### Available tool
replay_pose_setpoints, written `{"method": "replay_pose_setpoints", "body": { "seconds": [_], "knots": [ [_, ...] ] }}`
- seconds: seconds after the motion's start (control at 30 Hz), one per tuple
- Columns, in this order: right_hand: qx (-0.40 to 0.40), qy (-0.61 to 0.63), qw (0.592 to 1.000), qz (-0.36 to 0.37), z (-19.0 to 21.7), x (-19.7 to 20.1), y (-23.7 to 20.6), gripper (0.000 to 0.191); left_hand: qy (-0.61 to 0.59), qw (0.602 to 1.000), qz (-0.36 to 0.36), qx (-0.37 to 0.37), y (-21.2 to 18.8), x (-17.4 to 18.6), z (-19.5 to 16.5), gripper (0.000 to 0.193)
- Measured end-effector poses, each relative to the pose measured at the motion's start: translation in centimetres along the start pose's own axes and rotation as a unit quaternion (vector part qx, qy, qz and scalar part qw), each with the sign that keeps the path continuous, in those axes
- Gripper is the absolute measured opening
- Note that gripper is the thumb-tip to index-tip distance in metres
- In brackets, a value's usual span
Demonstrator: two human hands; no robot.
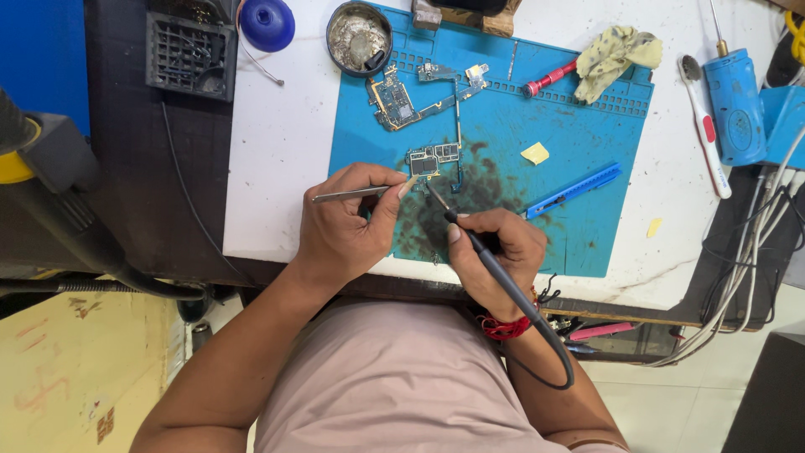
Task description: The person uses a soldering iron and tweezers to apply solder to a small circuit board. They repeatedly heat and adjust tiny components on the board while working over a blue mat.
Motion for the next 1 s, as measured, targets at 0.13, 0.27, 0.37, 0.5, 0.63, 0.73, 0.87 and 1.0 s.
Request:
{"method": "replay_pose_setpoints", "body": {
  "seconds": [0.13,0.27,0.37,0.5,0.63,0.73,0.87,1.0],
  "knots": [
    [0.014,-0.009,1.000,0.013,0.31,-0.10,0.10,0.010,0.005,1.000,-0.005,-0.013,-0.01,-0.03,-0.15,0.007],
    [-0.006,0.006,1.000,0.001,-0.03,0.01,0.03,0.010,-0.004,1.000,0.001,0.000,-0.05,-0.16,0.15,0.007],
    [0.003,0.001,1.000,0.007,0.08,0.03,0.04,0.010,0.006,0.999,-0.014,-0.037,-0.05,0.05,-0.44,0.007],
    [-0.004,0.006,1.000,0.002,-0.09,0.13,0.02,0.010,0.003,1.000,0.003,0.005,0.05,-0.20,0.17,0.007],
    [0.007,-0.003,1.000,0.011,0.07,0.03,0.08,0.009,0.005,1.000,0.000,-0.003,0.06,-0.14,0.00,0.007],
    [-0.011,0.021,1.000,0.000,-0.18,0.15,-0.04,0.010,0.000,1.000,-0.005,-0.018,0.03,0.00,-0.26,0.007],
    [0.005,-0.002,1.000,0.002,0.07,0.10,0.02,0.010,0.006,1.000,0.007,0.015,0.00,-0.21,0.19,0.007],
    [0.000,0.005,1.000,0.001,0.02,0.09,-0.02,0.010,0.013,1.000,-0.009,-0.017,0.02,0.10,-0.29,0.007]
  ]
}}
Point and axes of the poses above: each hand's wrist, its own y-axis towards the middle knuckle, its own x-axis out of the back of the hand, z = x × y, the point moved 8 cm from there along y, towards the middle knuckle, and after that the axes turned 10 degrees about y, right-handed, at the moved point
